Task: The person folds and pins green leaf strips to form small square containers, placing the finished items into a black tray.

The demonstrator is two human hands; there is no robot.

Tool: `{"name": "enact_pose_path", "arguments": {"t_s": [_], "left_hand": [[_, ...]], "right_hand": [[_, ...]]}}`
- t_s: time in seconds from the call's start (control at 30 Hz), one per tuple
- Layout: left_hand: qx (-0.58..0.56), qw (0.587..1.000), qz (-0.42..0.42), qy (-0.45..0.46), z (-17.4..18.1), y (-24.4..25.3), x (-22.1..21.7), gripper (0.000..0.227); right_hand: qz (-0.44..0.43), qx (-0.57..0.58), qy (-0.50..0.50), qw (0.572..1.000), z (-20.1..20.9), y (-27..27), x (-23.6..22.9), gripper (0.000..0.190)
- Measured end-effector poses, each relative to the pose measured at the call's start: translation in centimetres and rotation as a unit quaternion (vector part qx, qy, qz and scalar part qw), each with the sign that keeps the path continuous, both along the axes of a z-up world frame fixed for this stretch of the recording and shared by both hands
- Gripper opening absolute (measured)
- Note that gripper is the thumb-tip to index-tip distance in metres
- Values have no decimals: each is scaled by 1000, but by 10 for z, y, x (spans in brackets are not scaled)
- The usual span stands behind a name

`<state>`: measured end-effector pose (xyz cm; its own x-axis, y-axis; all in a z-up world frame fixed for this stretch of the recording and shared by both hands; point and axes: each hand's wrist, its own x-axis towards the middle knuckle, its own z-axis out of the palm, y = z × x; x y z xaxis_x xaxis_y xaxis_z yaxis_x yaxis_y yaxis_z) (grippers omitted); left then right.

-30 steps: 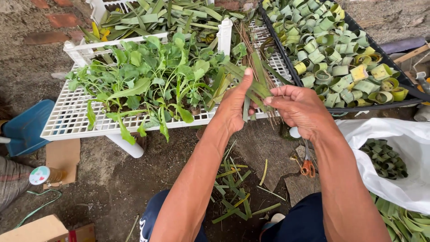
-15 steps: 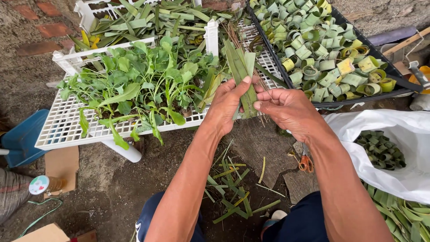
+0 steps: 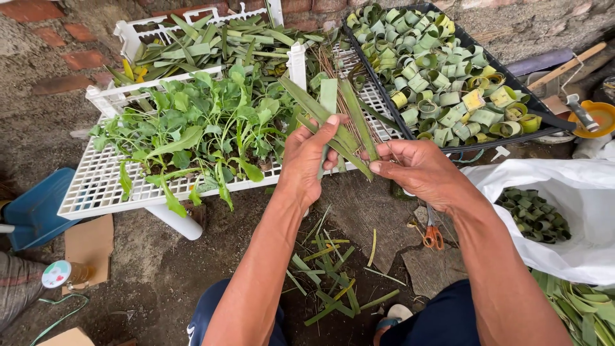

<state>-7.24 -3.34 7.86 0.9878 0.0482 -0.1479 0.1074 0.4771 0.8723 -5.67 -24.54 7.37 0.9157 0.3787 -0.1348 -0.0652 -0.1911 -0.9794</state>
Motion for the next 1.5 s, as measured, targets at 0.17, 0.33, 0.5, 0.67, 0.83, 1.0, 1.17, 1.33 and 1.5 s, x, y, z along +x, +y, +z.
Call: {"name": "enact_pose_path", "arguments": {"t_s": [0.17, 0.33, 0.5, 0.67, 0.83, 1.0, 1.17, 1.33, 1.5], "left_hand": [[12, 1000, 4, -19, 16, 15, -15, 27], [14, 1000, 4, -24, 18, 19, -26, 26], [22, 999, 11, -35, 18, 21, -30, 25], [35, 998, 43, -27, 14, 37, -22, 24], [37, 996, 68, -40, 23, 47, -29, 23], [30, 997, 56, -44, 22, 45, -28, 21], [18, 997, 58, -38, 16, 43, -23, 19], [-14, 997, 63, -37, 16, 44, -18, 16], [14, 997, 54, -53, 14, 43, -17, 10]], "right_hand": [[7, -13, 6, 1000, 6, -12, -8, 30], [11, -18, 34, 999, -6, -16, -10, 31], [69, -23, 36, 997, -5, -14, -18, 25], [156, -85, 56, 982, -7, -20, -23, 18], [292, -257, 139, 911, -11, -8, -40, 22], [380, -322, 142, 855, -49, 2, -36, 26], [182, -306, 76, 931, 12, 26, -29, 28], [-37, -312, -83, 946, -4, 32, -4, 22], [-120, -348, -200, 908, -62, 57, 41, 12]]}}
